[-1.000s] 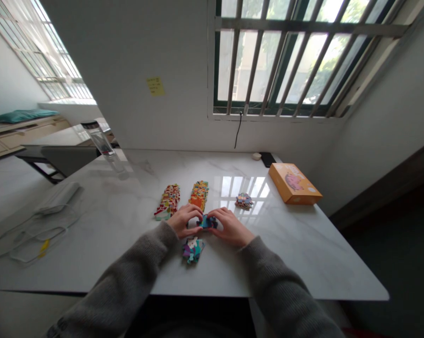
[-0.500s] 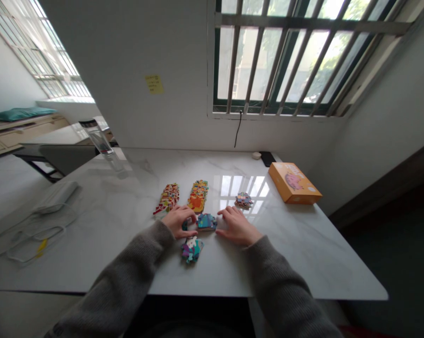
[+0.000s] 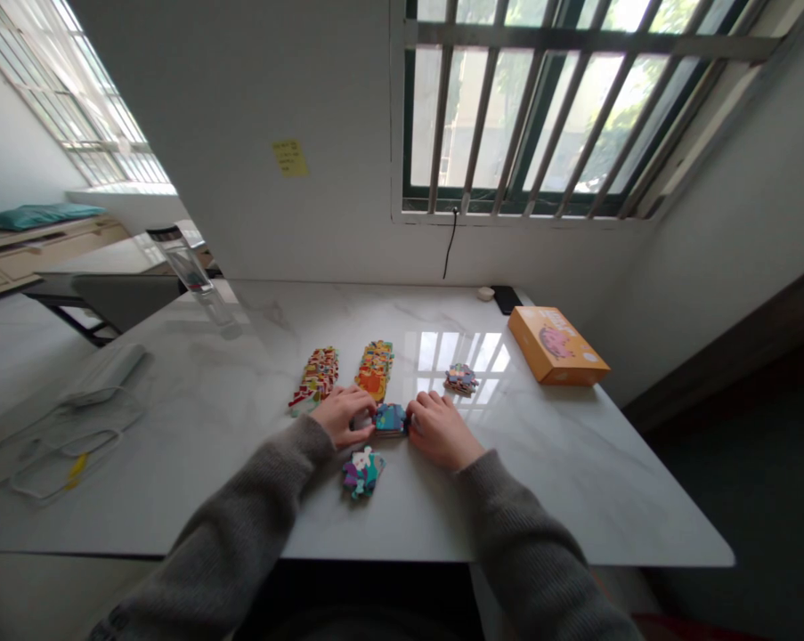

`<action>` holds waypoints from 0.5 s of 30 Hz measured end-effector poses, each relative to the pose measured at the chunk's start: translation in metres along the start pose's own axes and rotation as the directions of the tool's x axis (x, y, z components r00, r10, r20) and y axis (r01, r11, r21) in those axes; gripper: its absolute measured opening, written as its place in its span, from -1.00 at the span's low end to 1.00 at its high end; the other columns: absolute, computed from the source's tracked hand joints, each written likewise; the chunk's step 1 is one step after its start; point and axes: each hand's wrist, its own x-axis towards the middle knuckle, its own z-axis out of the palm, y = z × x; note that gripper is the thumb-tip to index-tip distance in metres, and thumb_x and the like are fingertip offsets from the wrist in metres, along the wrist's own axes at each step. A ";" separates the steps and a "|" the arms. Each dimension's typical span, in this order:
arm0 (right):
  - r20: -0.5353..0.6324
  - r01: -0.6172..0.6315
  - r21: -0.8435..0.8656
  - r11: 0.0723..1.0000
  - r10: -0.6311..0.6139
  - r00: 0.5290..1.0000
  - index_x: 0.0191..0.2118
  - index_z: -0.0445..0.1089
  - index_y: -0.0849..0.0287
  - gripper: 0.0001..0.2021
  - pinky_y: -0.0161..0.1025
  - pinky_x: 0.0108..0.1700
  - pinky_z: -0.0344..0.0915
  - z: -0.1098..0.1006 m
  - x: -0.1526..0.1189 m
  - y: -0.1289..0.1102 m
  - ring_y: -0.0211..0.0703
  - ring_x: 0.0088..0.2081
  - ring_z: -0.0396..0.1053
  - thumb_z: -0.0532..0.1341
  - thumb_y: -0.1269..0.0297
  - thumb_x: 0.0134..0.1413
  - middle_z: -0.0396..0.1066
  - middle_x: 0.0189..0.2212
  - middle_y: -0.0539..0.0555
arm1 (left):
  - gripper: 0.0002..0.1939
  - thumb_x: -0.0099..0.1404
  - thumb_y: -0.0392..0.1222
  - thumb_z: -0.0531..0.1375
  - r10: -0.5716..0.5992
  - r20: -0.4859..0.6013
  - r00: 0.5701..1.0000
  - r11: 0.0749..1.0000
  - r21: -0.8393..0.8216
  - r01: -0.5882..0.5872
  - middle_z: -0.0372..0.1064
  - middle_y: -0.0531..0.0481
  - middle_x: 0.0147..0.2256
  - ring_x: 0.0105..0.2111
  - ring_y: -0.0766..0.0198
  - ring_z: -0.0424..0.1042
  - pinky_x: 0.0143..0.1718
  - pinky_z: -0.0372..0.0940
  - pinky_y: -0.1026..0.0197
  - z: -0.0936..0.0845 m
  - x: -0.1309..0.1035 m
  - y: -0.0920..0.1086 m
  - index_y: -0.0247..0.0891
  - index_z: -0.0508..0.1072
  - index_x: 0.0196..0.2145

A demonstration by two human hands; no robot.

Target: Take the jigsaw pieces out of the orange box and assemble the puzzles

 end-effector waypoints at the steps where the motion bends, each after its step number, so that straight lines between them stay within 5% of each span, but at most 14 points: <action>1: 0.005 -0.004 -0.003 1.000 0.004 1.000 -0.21 0.38 0.14 -0.89 -0.09 -0.10 0.16 0.000 0.000 0.000 0.01 -0.13 0.29 0.23 0.40 0.11 0.39 -0.22 0.13 | -0.83 0.15 -0.15 0.30 -0.003 0.008 1.000 1.000 0.008 0.003 0.47 -0.02 -0.24 -0.15 0.06 0.37 -0.07 0.18 0.03 0.000 0.000 0.001 -0.20 0.45 -0.29; 15: 0.074 -0.084 0.007 0.996 0.083 0.994 -0.17 0.36 0.17 -0.85 -0.12 -0.06 0.15 -0.001 0.001 -0.004 0.00 -0.09 0.25 0.18 0.40 0.11 0.37 -0.18 0.13 | -0.77 0.19 -0.07 0.29 -0.071 0.137 0.988 0.994 0.087 0.060 0.40 -0.06 -0.19 -0.11 0.07 0.34 -0.06 0.20 0.03 0.000 0.006 0.006 -0.21 0.51 -0.22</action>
